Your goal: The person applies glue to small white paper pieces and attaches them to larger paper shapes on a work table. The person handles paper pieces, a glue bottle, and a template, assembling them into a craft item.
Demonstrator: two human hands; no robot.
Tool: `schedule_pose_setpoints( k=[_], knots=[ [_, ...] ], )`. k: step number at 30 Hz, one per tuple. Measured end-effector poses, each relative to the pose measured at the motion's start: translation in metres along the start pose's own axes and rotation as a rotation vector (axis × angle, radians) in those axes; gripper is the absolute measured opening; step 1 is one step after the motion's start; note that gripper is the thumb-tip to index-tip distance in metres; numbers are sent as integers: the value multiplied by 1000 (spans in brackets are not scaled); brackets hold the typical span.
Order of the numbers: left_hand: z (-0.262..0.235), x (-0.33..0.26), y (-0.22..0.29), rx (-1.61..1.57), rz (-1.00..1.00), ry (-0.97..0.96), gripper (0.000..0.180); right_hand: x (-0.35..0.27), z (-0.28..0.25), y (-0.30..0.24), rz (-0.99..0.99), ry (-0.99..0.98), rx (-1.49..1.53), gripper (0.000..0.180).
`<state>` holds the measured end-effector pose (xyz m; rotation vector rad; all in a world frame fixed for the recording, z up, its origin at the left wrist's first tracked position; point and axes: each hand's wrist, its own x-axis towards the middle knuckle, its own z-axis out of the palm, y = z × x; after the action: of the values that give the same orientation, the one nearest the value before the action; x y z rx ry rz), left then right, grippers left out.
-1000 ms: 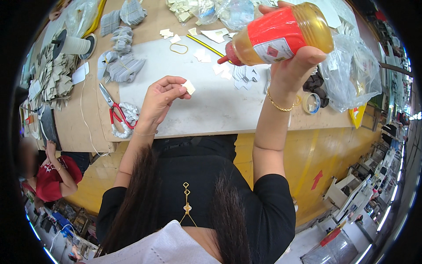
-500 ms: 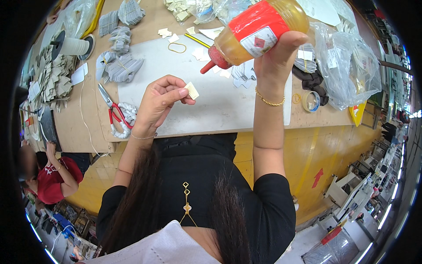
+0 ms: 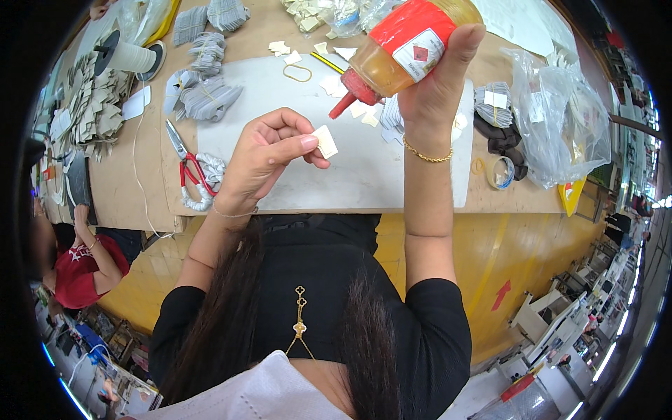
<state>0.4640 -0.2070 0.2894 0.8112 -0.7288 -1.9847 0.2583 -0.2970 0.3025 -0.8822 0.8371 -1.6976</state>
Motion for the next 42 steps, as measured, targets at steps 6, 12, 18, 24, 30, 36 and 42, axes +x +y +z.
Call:
schedule_pose_setpoints(
  k=[6,12,18,24,30,36,42],
  knots=[
    [-6,0,-3,7,-14,46,12,8,3,-15,-231,-105,-231,82],
    [-12,-1,-6,33,12,74,12,21,-4,-30,-406,-339,-486,79],
    [-15,-1,-7,59,-17,110,15,25,-5,-43,-412,-284,-870,56],
    [-25,5,-18,75,15,119,15,23,16,-50,-366,-298,-893,54],
    [-38,13,-34,156,39,208,16,16,16,-41,-382,-257,-1033,66],
    [-45,17,-40,141,8,229,14,1,9,-22,-853,-152,-1120,61],
    [-45,18,-44,130,-16,210,16,-2,11,-13,-773,-128,-881,64]
  ],
)
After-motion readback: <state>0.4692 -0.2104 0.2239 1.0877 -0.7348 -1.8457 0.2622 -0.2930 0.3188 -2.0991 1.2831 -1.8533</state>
